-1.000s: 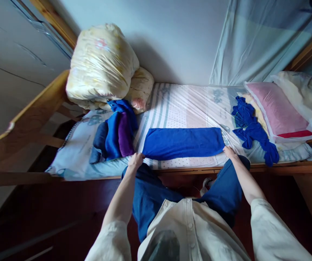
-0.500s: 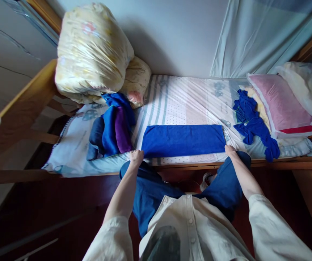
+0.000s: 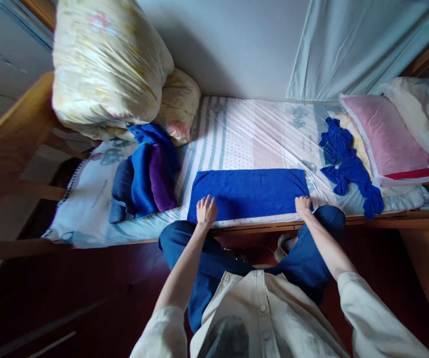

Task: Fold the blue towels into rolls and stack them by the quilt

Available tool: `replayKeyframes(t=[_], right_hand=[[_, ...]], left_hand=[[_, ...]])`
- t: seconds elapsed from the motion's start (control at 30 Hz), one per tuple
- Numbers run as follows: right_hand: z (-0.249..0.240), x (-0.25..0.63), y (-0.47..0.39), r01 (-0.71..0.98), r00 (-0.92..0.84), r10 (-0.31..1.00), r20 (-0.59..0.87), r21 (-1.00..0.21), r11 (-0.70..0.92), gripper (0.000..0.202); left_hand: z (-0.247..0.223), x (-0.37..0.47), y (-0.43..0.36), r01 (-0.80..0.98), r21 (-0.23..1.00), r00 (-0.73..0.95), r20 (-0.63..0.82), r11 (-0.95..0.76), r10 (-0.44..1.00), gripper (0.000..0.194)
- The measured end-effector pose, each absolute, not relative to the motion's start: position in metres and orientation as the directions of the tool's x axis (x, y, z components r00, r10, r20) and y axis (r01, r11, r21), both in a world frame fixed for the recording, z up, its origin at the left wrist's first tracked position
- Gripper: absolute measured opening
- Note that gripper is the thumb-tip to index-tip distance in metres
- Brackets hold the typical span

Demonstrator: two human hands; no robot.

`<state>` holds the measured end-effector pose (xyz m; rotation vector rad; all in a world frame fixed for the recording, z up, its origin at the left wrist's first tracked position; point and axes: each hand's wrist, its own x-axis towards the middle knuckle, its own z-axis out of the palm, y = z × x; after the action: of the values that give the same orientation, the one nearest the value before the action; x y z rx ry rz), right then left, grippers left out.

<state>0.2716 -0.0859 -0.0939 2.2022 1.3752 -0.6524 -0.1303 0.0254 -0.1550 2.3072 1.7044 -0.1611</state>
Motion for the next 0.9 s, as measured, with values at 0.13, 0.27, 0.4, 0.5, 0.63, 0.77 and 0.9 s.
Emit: replayKeyframes(t=[0.13,0.27,0.4,0.5,0.63,0.77,0.9], right_hand=[[-0.118,0.206,-0.067,0.937,0.238,0.878,-0.416,-0.139,-0.32,0.061],[-0.152,0.123,-0.046,0.841,0.044,0.98,-0.194,-0.522,-0.141,0.063],[-0.183,0.062,-0.026,0.785,-0.056,0.995,-0.087,-0.619,-0.01,0.061],[-0.2,0.052,-0.019,0.796,-0.113,0.988,-0.109,-0.605,0.024,0.057],[-0.21,0.079,-0.019,0.805,-0.197,0.969,-0.148,-0.588,0.075,0.055],[-0.212,0.124,-0.026,0.827,-0.166,0.975,-0.149,-0.559,0.055,0.055],[-0.211,0.174,-0.041,0.875,-0.05,0.987,-0.155,-0.483,-0.032,0.055]], left_hand=[[-0.184,-0.082,-0.002,0.928,0.353,0.182,-0.152,-0.118,0.972,0.059],[-0.221,-0.072,-0.024,0.92,0.392,0.08,-0.147,-0.017,0.986,0.067],[-0.252,-0.089,-0.03,0.912,0.407,0.16,-0.228,-0.056,0.96,0.075],[-0.258,-0.095,-0.033,0.93,0.365,0.158,-0.269,-0.051,0.95,0.079],[-0.247,-0.09,-0.035,0.94,0.336,0.173,-0.336,-0.054,0.926,0.08],[-0.237,-0.086,-0.035,0.949,0.313,0.122,-0.259,-0.036,0.958,0.077],[-0.24,-0.086,-0.035,0.919,0.393,0.102,-0.218,-0.008,0.971,0.078]])
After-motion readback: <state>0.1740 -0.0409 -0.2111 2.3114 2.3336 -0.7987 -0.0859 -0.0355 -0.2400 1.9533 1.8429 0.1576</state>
